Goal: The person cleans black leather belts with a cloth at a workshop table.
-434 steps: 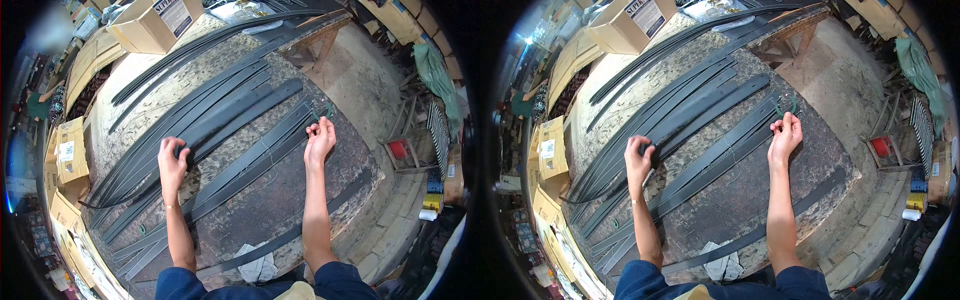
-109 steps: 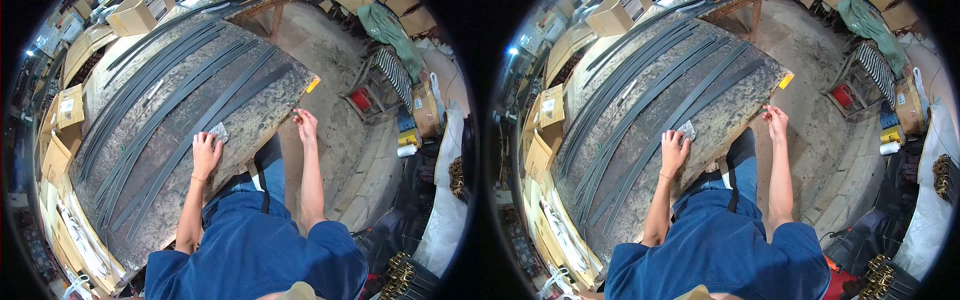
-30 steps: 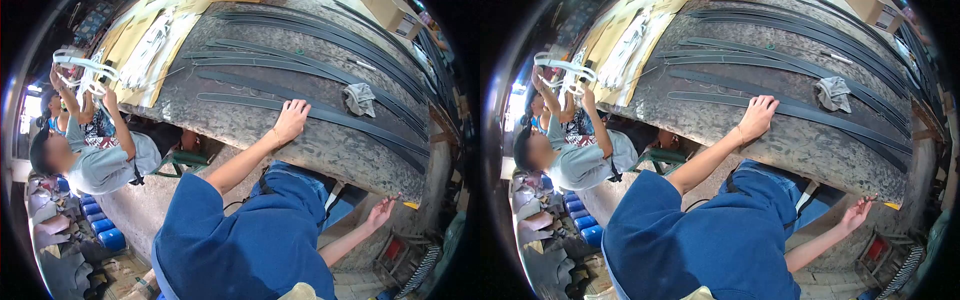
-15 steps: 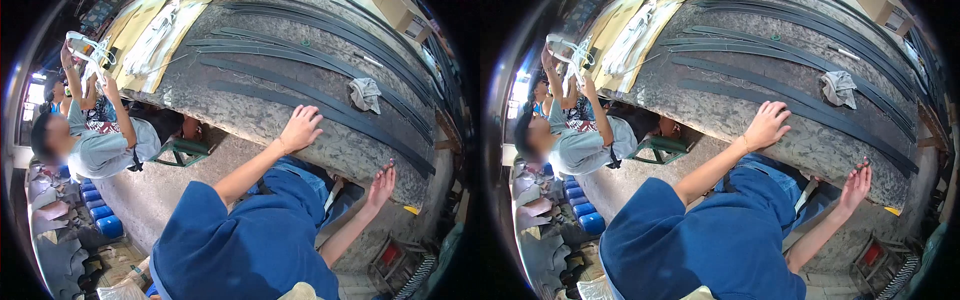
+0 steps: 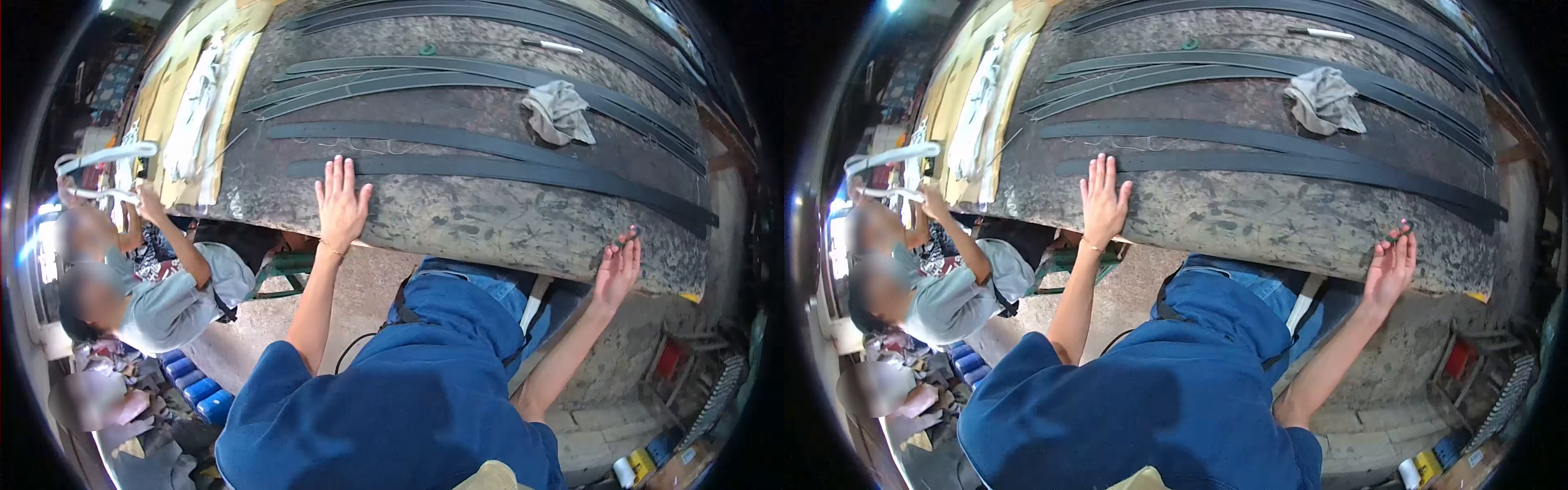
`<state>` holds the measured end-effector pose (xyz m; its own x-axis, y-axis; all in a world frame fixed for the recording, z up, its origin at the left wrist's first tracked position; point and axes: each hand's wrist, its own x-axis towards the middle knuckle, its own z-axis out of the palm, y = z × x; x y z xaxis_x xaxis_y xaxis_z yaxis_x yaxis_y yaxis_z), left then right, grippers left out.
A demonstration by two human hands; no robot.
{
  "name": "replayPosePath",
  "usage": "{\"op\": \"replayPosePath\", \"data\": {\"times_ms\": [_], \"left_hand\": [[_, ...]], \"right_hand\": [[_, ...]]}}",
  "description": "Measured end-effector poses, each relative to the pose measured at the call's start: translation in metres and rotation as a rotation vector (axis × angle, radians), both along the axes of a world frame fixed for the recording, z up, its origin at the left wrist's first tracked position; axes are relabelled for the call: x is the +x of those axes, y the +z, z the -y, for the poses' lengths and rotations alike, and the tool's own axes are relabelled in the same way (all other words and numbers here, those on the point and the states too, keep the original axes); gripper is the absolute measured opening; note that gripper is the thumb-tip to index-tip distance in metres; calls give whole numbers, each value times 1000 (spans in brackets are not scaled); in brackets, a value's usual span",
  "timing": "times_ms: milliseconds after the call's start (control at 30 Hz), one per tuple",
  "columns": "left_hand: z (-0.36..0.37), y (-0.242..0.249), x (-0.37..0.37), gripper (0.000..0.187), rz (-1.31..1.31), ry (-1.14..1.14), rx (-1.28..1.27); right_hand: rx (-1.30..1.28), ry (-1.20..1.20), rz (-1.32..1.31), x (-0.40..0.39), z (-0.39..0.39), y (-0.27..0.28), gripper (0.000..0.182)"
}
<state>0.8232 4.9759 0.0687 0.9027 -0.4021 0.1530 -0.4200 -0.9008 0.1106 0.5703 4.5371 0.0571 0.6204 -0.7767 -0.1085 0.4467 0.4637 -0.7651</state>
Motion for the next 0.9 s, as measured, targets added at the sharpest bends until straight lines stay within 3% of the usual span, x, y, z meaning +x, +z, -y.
{"op": "replayPosePath", "data": {"times_ms": [200,467,633,667,800,900], "left_hand": [[12,-3,0,66,-2,27,-8],[105,15,-38,74,-103,-261,-1],[194,13,-45,51,-156,-642,-237],[212,11,-47,40,-100,-711,-337],[251,15,-45,30,-4,-766,-440],[249,15,-34,38,-98,-820,-462]], "right_hand": [[34,23,2,1,4,2,21],[41,98,103,1,8,-2,20],[76,-25,82,2,-2,8,19],[84,-41,79,3,-2,8,19],[118,-30,117,3,0,4,15],[110,19,164,-2,0,3,15]]}}
